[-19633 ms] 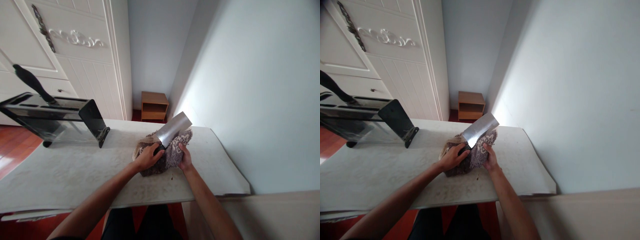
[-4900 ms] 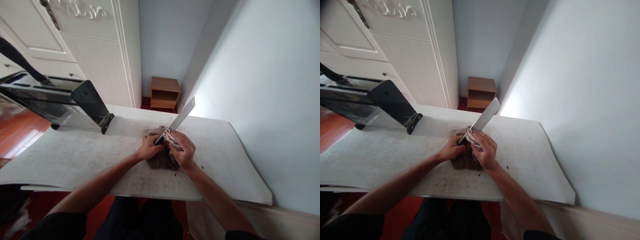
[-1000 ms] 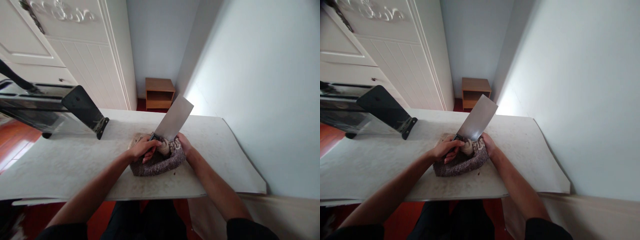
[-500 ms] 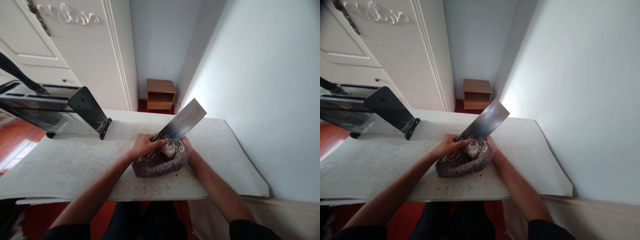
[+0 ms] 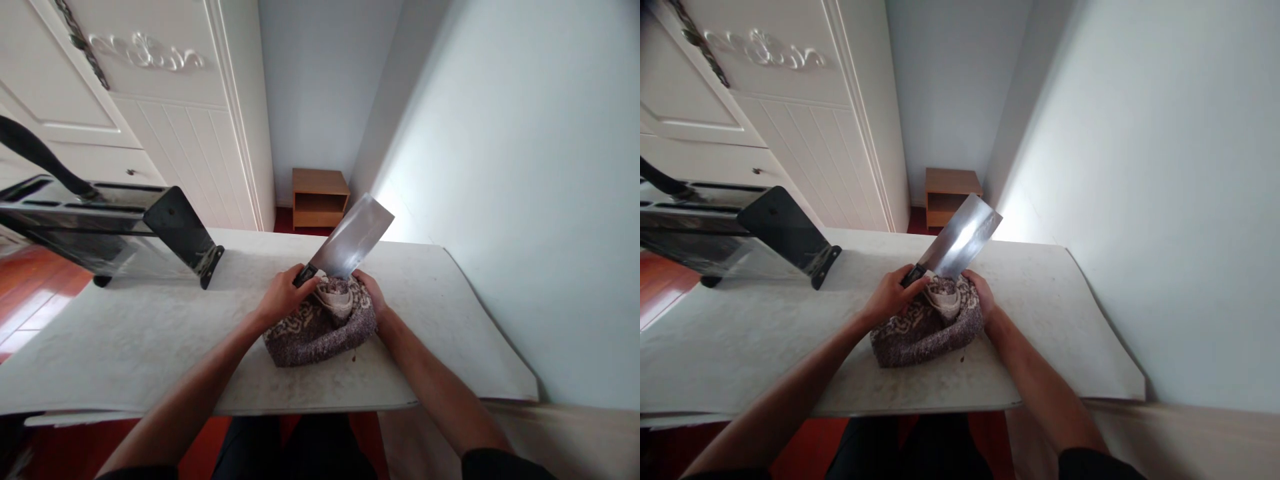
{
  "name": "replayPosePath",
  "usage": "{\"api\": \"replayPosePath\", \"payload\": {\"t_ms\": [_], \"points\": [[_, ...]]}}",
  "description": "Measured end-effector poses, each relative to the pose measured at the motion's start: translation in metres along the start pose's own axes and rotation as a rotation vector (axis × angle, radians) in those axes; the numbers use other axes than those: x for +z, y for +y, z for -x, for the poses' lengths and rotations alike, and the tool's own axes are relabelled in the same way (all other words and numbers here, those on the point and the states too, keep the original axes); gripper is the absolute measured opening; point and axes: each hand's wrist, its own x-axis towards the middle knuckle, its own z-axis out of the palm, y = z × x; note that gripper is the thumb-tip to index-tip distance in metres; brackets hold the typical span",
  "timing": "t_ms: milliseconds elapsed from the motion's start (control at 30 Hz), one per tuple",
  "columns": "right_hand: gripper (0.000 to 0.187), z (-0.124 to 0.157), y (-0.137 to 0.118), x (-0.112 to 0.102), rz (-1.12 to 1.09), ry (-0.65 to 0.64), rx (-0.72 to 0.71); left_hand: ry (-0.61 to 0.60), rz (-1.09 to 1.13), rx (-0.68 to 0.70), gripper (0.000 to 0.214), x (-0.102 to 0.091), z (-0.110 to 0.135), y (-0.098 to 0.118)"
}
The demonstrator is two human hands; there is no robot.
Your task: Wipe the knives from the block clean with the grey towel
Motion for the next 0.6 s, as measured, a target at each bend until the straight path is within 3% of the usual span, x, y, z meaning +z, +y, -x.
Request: {"api": "replayPosePath", "payload": {"t_ms": [300, 600], "points": [[0.017, 0.004, 0.000, -0.004, -0.047, -0.008, -0.017, 0.012, -0.103, 0.079, 0.045, 0.001, -0.002, -0.008], [0.024, 0.017, 0.005, 0.004, -0.057, -0.034, -0.060, 0.007, -0.202, 0.108, 0.042, 0.000, -0.003, -0.011]]}}
